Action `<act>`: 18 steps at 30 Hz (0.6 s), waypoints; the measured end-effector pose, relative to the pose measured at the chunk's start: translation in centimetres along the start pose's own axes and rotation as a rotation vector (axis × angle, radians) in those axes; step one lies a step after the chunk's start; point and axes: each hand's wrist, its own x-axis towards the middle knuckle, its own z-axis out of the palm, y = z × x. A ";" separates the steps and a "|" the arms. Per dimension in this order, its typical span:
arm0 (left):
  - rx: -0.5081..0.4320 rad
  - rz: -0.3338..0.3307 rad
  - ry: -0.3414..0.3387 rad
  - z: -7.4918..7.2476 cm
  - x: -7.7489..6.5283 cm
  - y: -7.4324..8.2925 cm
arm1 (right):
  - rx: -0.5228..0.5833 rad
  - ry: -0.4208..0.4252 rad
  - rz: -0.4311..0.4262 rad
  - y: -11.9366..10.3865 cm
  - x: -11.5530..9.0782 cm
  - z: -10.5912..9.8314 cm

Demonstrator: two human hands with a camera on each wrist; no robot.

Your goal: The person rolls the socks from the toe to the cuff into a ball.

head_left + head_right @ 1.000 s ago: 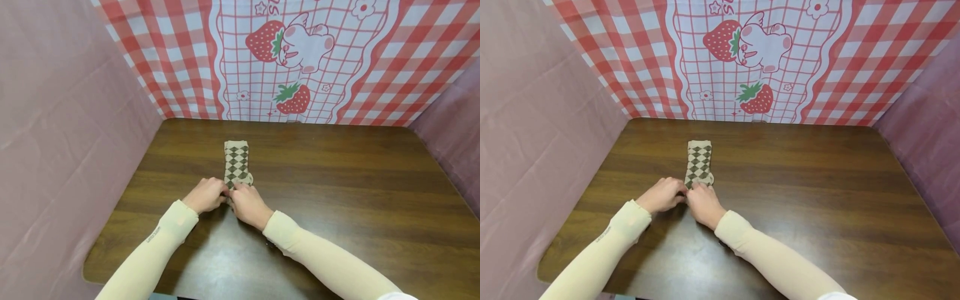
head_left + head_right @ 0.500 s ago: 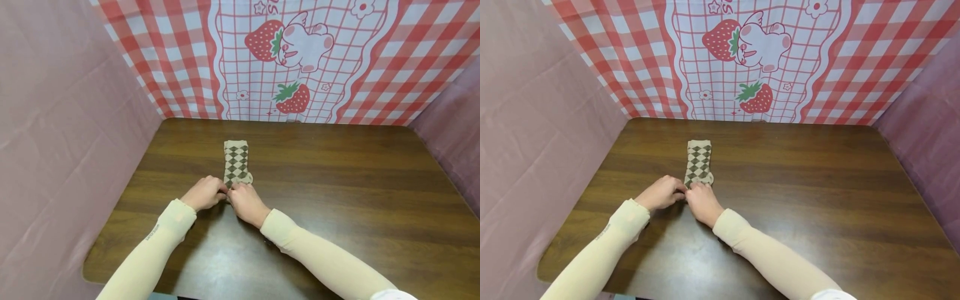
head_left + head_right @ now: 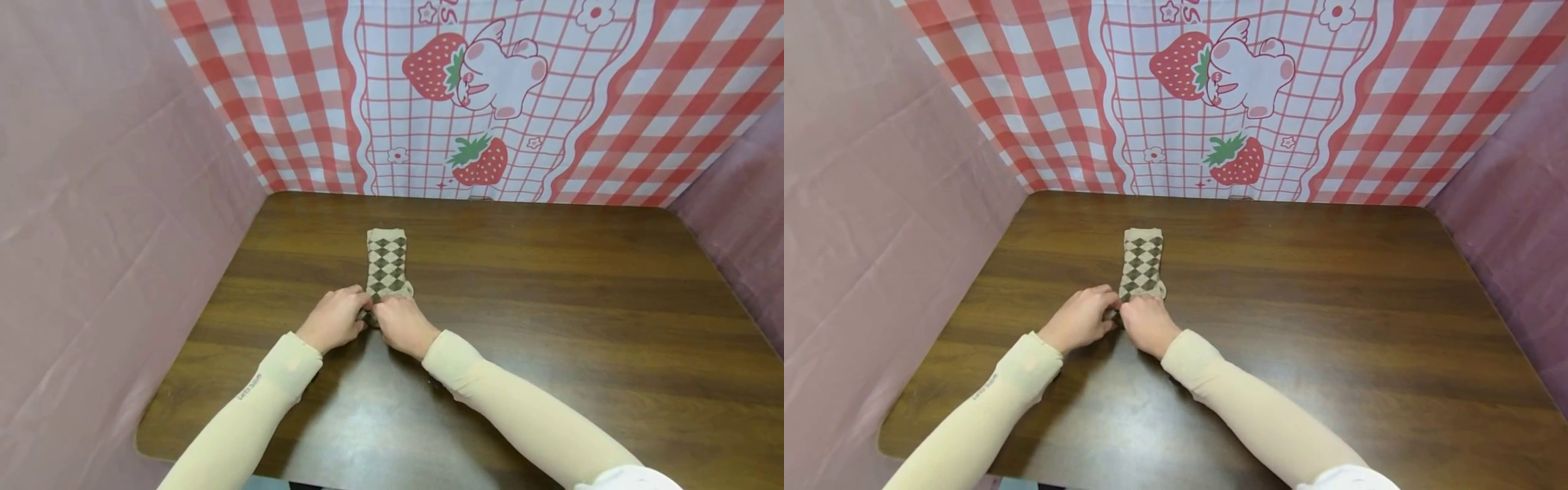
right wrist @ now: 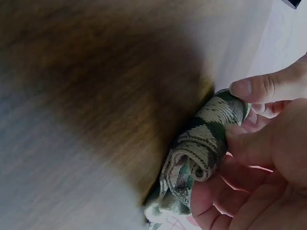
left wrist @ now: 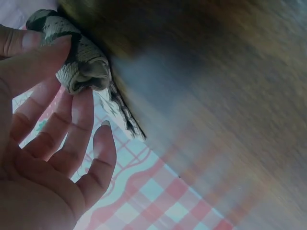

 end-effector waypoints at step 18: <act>-0.002 -0.025 -0.189 -0.6 1.9 -0.2 | -0.019 0.072 0.116 -1.2 -1.0 -0.1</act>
